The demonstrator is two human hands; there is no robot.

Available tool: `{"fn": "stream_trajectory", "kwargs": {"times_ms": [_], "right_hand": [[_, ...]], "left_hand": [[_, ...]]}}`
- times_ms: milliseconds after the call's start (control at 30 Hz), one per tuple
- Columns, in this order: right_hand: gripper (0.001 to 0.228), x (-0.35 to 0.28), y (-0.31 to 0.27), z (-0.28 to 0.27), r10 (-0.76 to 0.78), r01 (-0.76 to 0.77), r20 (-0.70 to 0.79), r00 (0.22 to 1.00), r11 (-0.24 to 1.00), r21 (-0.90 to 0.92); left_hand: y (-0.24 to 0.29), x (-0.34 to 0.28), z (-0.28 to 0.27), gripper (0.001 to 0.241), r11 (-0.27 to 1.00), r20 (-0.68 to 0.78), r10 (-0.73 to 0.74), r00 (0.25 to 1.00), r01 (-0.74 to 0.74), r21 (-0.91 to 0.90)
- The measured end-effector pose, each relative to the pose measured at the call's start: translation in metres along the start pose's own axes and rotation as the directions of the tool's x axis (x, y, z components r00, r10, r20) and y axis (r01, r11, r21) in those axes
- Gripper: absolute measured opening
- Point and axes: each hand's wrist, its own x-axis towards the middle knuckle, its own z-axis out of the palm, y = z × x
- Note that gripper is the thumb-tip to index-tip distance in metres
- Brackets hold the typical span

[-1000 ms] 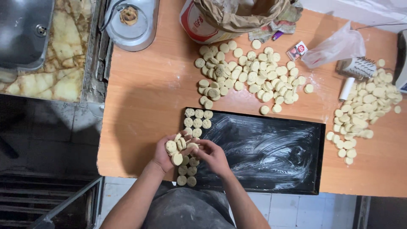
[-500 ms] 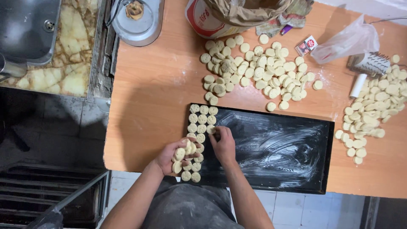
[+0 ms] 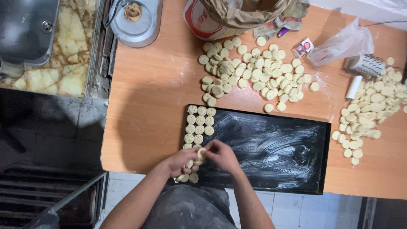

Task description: The recorder is placing small, pre-cut pieces of dough onto a greased baking tray in an organized grid.

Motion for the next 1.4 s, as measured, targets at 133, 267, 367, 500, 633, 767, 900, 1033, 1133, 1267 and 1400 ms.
{"fn": "stream_trajectory", "kwargs": {"times_ms": [133,267,367,500,633,767,900,1033,1133,1267,1400], "right_hand": [[0.024,0.001,0.009,0.002,0.037,0.003,-0.174,0.984,0.975,0.222],[0.024,-0.01,-0.003,0.012,-0.067,0.106,-0.448,0.891,0.992,0.064],[0.021,-0.015,-0.003,0.018,-0.399,0.317,-0.473,0.786,0.916,-0.246],[0.029,-0.012,0.005,0.025,-0.433,0.28,-0.474,0.766,0.89,-0.361],[0.035,-0.007,0.006,0.034,-0.213,0.14,-0.484,0.849,0.973,-0.182],[0.03,-0.007,-0.003,0.033,-0.237,0.15,-0.515,0.824,0.967,-0.204],[0.038,-0.03,-0.018,0.04,-0.38,0.216,-0.53,0.758,0.913,-0.346],[0.025,-0.061,-0.021,0.064,-0.405,0.287,-0.277,0.871,0.879,-0.381],[0.033,-0.07,-0.02,0.086,-0.539,0.453,-0.036,0.842,0.741,-0.496],[0.025,-0.071,0.015,0.107,-0.527,0.44,-0.017,0.849,0.726,-0.529],[0.029,-0.06,0.011,0.084,-0.004,-0.004,-0.174,0.985,0.999,-0.049]], "left_hand": [[-0.014,-0.016,-0.002,0.036,0.962,0.071,0.032,0.997,-0.011,-0.272],[-0.009,-0.043,0.004,0.036,0.973,-0.083,0.051,0.995,-0.068,-0.223],[0.005,-0.049,-0.004,0.032,0.958,-0.127,0.143,0.982,-0.169,-0.23],[0.011,-0.05,-0.02,0.027,0.945,-0.193,0.264,0.945,-0.294,-0.143],[0.009,-0.049,-0.017,0.028,0.97,-0.203,0.234,0.951,-0.242,-0.015],[0.008,-0.047,-0.009,0.035,0.988,-0.265,0.151,0.952,-0.156,0.0],[0.001,-0.05,-0.019,0.038,0.981,-0.226,0.151,0.963,-0.174,-0.087],[0.011,-0.066,-0.011,0.042,0.977,-0.206,0.168,0.964,-0.19,-0.092],[0.011,-0.064,-0.021,0.04,0.968,-0.178,0.229,0.957,-0.243,-0.059],[0.001,-0.06,-0.038,0.033,0.971,-0.231,0.211,0.95,-0.23,-0.058],[-0.006,-0.062,-0.036,0.031,0.971,-0.257,0.19,0.947,-0.22,-0.096]]}}
